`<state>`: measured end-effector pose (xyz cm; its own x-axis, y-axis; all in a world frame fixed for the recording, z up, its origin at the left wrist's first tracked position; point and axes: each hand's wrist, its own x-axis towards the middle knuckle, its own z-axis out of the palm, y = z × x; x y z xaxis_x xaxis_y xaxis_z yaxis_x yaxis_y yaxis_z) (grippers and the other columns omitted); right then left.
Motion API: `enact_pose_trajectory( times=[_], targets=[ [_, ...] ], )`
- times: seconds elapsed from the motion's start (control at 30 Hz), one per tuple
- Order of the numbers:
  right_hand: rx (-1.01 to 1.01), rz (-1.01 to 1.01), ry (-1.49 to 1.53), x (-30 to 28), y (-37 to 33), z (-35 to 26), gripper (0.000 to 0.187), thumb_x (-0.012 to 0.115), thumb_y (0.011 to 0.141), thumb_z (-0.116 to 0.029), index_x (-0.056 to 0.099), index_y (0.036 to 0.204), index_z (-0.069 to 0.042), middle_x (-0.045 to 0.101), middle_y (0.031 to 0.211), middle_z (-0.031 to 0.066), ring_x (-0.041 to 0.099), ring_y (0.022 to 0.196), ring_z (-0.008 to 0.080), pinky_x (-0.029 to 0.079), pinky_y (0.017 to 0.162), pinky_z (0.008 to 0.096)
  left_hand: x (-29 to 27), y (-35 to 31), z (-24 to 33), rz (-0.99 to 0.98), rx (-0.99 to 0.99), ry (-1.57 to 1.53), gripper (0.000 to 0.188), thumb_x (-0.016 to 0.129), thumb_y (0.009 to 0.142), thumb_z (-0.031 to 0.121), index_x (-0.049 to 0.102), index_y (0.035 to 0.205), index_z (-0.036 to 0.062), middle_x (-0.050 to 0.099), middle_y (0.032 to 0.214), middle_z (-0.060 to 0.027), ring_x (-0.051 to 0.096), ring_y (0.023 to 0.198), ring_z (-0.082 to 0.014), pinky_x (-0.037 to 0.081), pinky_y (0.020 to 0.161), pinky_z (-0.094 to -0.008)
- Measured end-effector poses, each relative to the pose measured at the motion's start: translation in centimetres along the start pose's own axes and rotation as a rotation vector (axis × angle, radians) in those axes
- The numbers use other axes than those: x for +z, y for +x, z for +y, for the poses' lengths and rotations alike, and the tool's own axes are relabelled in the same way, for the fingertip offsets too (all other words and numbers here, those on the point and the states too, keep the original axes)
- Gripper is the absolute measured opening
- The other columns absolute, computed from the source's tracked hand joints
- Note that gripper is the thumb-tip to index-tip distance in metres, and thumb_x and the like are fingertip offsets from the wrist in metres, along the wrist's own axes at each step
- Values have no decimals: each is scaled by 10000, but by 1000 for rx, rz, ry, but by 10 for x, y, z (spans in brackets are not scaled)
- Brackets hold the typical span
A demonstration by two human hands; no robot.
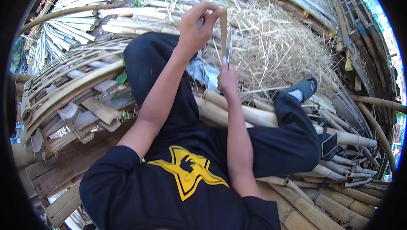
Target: The person shaves a thin strip of bamboo using a knife.
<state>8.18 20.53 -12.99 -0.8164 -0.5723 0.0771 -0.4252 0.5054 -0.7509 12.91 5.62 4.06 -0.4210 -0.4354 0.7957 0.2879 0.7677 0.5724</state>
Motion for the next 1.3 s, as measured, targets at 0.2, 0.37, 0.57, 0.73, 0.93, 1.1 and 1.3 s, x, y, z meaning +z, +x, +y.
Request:
enact_pose_trajectory(
  times=[0.2, 0.37, 0.57, 0.73, 0.93, 1.1, 1.3],
  targets=[
    [344, -27, 867, -68, -7, -95, 342, 344, 994, -406, 413, 830, -114, 329, 536, -37, 272, 390, 58, 234, 352, 212, 9, -9, -12, -40, -54, -7, 95, 678, 824, 101, 613, 831, 31, 528, 613, -54, 451, 495, -114, 353, 467, -250],
    [-160, 318, 572, -58, -15, -89, 362, 308, 1003, -363, 432, 829, -71, 381, 547, 5, 361, 409, 87, 293, 364, 261, 9, -7, -13, -51, -56, -12, 95, 673, 828, 104, 615, 822, 29, 548, 624, -51, 439, 491, -109, 352, 466, -245],
    [349, -94, 53, 21, -10, 30, 514, 321, 976, -408, 554, 825, 24, 592, 761, 236, 597, 715, 369, 442, 640, 451, 13, -17, -12, -104, -3, -20, 77, 673, 823, 89, 635, 849, 27, 583, 646, -36, 451, 501, -84, 359, 470, -233],
    [232, -53, -59, 12, -6, -7, 515, 341, 966, -397, 577, 880, 52, 593, 878, 302, 558, 874, 470, 415, 768, 517, 15, -9, 4, -118, -63, -68, 138, 691, 813, 94, 626, 919, 33, 574, 688, -24, 460, 502, -77, 362, 466, -227],
    [318, -130, 106, 21, -2, 8, 443, 360, 971, -425, 512, 829, -33, 535, 603, 134, 540, 507, 260, 424, 479, 400, 7, -6, -6, -23, -10, 189, 157, 714, 802, 162, 673, 858, 21, 548, 778, -38, 419, 447, -70, 339, 426, -229],
    [772, -445, 1042, -13, -2, -20, 386, 353, 976, -446, 411, 766, -126, 327, 515, -29, 275, 362, 69, 211, 326, 251, 4, -10, -9, -89, -89, 74, 125, 707, 806, 157, 689, 825, 35, 588, 701, -25, 418, 426, -73, 304, 406, -236],
    [-42, 221, 483, -20, -1, -55, 343, 333, 1006, -337, 434, 782, -98, 363, 523, -36, 348, 402, 60, 273, 367, 246, 5, -10, -22, -76, -87, 95, 102, 698, 806, 130, 673, 798, 31, 590, 645, -28, 422, 423, -73, 293, 397, -245]
  ],
)
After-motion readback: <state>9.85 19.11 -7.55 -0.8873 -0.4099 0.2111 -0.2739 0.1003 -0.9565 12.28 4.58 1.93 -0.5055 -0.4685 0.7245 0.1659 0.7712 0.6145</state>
